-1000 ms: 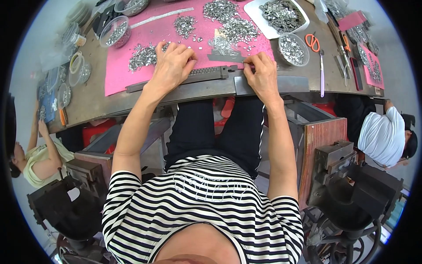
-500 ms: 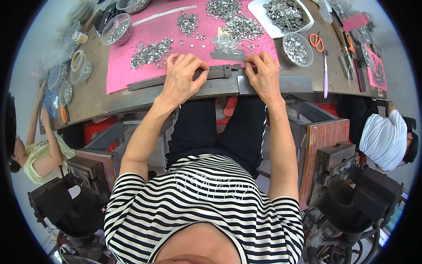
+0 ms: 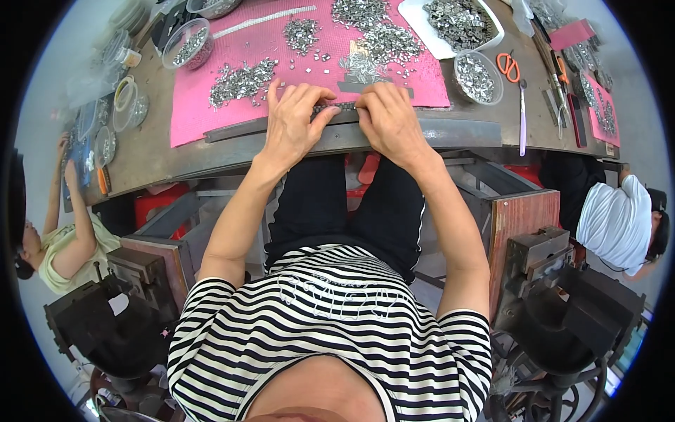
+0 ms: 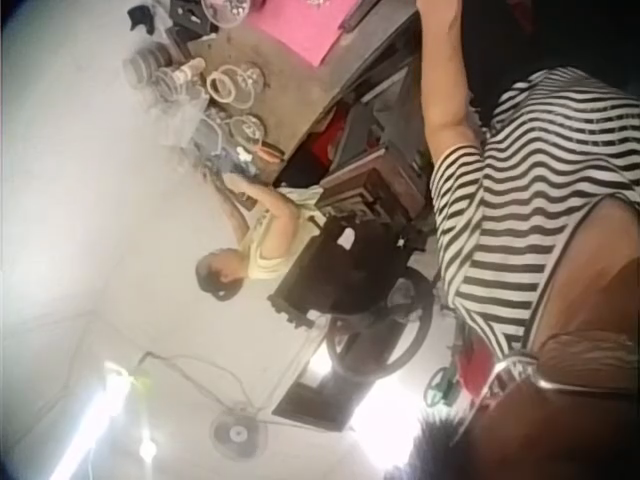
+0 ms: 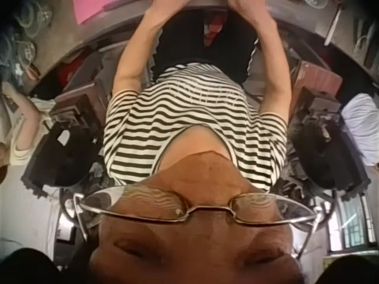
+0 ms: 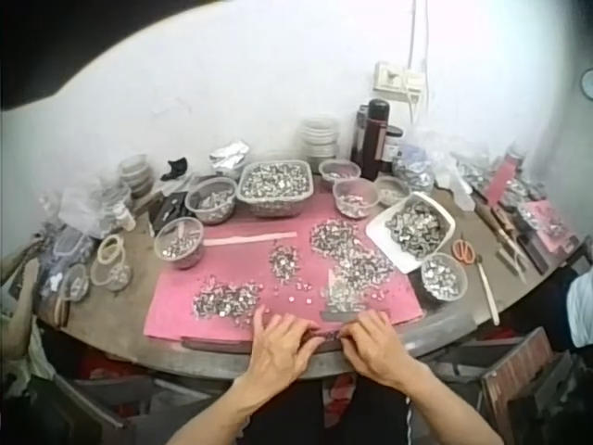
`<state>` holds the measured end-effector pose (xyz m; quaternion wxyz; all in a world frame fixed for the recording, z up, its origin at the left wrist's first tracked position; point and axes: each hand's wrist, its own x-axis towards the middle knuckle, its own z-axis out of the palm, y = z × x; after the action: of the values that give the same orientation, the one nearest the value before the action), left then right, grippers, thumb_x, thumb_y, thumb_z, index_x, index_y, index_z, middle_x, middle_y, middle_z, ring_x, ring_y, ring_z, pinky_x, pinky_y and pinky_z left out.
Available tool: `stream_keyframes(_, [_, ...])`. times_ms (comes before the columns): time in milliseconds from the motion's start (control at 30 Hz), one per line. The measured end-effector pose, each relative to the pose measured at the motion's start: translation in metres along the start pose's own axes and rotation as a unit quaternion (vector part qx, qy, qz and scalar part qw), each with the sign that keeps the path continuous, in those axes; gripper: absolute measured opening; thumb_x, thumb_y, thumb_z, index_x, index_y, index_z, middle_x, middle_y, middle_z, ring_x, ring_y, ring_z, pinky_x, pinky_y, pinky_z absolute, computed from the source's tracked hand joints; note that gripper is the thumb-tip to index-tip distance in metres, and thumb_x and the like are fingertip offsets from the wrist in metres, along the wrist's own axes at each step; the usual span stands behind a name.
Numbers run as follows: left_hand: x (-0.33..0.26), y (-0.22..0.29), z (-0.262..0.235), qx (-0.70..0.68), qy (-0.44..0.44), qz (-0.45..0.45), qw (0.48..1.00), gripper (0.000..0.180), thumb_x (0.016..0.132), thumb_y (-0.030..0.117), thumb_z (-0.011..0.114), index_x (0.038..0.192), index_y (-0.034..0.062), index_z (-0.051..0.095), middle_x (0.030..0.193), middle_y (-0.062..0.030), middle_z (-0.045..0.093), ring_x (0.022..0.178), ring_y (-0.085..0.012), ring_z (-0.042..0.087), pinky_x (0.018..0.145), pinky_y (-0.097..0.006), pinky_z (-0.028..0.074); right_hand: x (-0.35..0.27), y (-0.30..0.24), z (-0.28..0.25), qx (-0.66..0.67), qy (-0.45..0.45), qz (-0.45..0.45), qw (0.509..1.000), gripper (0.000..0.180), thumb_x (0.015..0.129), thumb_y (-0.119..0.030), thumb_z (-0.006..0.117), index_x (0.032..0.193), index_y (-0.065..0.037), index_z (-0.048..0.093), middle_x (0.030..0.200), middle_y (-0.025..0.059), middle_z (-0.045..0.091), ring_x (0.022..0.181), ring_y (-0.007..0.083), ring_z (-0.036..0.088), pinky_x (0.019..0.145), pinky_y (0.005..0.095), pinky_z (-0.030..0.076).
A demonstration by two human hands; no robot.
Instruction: The person arranges small metal pieces into a metal jig by hand, inserts the jig into a manual press machine to press it, and places more metal pieces into the jig.
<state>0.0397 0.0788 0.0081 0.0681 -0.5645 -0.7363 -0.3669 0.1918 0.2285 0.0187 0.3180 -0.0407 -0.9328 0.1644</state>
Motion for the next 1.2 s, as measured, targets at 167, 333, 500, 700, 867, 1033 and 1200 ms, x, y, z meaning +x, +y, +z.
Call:
stream_keyframes(167, [-0.001, -0.002, 0.003, -0.013, 0.022, 0.003, 1.000, 0.023, 0.084, 0.020, 0.079, 0.103, 0.0105, 0.070, 0.084, 0.0000, 0.066, 0.084, -0.0192, 0.063, 0.112, -0.055, 0.028, 0.005, 0.002, 0.000, -0.065, -0.054, -0.078, 0.993, 0.015, 0.081, -0.005, 0.067, 0.094, -0.003, 0.059, 0.097, 0.0095, 0.058, 0.093, 0.0274, 0.058, 0.083, 0.0405, 0.044])
stream_keyframes(333, [-0.005, 0.001, -0.004, -0.031, 0.049, -0.009, 0.998, 0.015, 0.086, 0.016, 0.077, 0.099, 0.0103, 0.071, 0.083, 0.0001, 0.066, 0.081, -0.0196, 0.062, 0.111, -0.054, 0.029, 0.004, 0.002, -0.002, -0.109, -0.067, -0.124, 0.984, 0.020, 0.080, -0.005, 0.069, 0.098, -0.002, 0.061, 0.099, 0.0098, 0.058, 0.092, 0.0274, 0.058, 0.086, 0.0410, 0.045])
stream_keyframes(500, [0.004, -0.022, -0.015, 0.022, 0.086, -0.037, 0.995, 0.007, 0.088, 0.017, 0.072, 0.094, 0.0128, 0.072, 0.085, -0.0014, 0.068, 0.086, -0.0220, 0.062, 0.105, -0.052, 0.032, 0.005, 0.001, -0.006, -0.121, -0.063, -0.154, 0.979, 0.021, 0.080, -0.006, 0.068, 0.100, -0.001, 0.064, 0.100, 0.0093, 0.059, 0.091, 0.0264, 0.059, 0.088, 0.0415, 0.046])
stream_keyframes(700, [0.030, -0.065, -0.017, 0.092, 0.028, 0.024, 0.995, 0.009, 0.086, 0.017, 0.074, 0.095, 0.0177, 0.074, 0.091, -0.0020, 0.065, 0.097, -0.0240, 0.058, 0.104, -0.058, 0.029, 0.012, 0.008, -0.009, 0.003, -0.053, -0.058, 0.997, 0.015, 0.083, -0.003, 0.070, 0.098, -0.005, 0.068, 0.097, 0.0064, 0.064, 0.088, 0.0253, 0.061, 0.084, 0.0392, 0.045])
stream_keyframes(867, [0.043, -0.070, -0.012, 0.113, -0.018, 0.044, 0.992, 0.011, 0.087, 0.020, 0.074, 0.098, 0.0190, 0.075, 0.090, 0.0000, 0.064, 0.098, -0.0225, 0.058, 0.106, -0.059, 0.028, 0.054, 0.022, 0.022, 0.003, -0.055, -0.015, 0.998, 0.021, 0.089, -0.006, 0.065, 0.109, -0.011, 0.072, 0.089, 0.0067, 0.059, 0.088, 0.0261, 0.060, 0.081, 0.0390, 0.044])
stream_keyframes(1033, [0.048, -0.069, -0.015, 0.115, -0.041, 0.067, 0.990, 0.010, 0.086, 0.020, 0.074, 0.095, 0.0152, 0.074, 0.090, 0.0001, 0.064, 0.099, -0.0222, 0.058, 0.106, -0.058, 0.029, 0.069, 0.034, 0.049, -0.024, -0.080, -0.026, 0.996, 0.015, 0.090, -0.011, 0.067, 0.105, -0.009, 0.071, 0.093, 0.0086, 0.060, 0.091, 0.0273, 0.060, 0.083, 0.0403, 0.043])
stream_keyframes(1200, [0.024, -0.047, -0.028, 0.050, -0.012, 0.048, 0.998, 0.008, 0.086, 0.018, 0.074, 0.091, 0.0120, 0.072, 0.086, 0.0004, 0.063, 0.093, -0.0205, 0.059, 0.106, -0.053, 0.030, 0.063, 0.019, 0.036, -0.030, -0.083, 0.031, 0.996, 0.012, 0.088, -0.012, 0.071, 0.098, -0.004, 0.070, 0.092, 0.0103, 0.065, 0.087, 0.0281, 0.064, 0.083, 0.0398, 0.046])
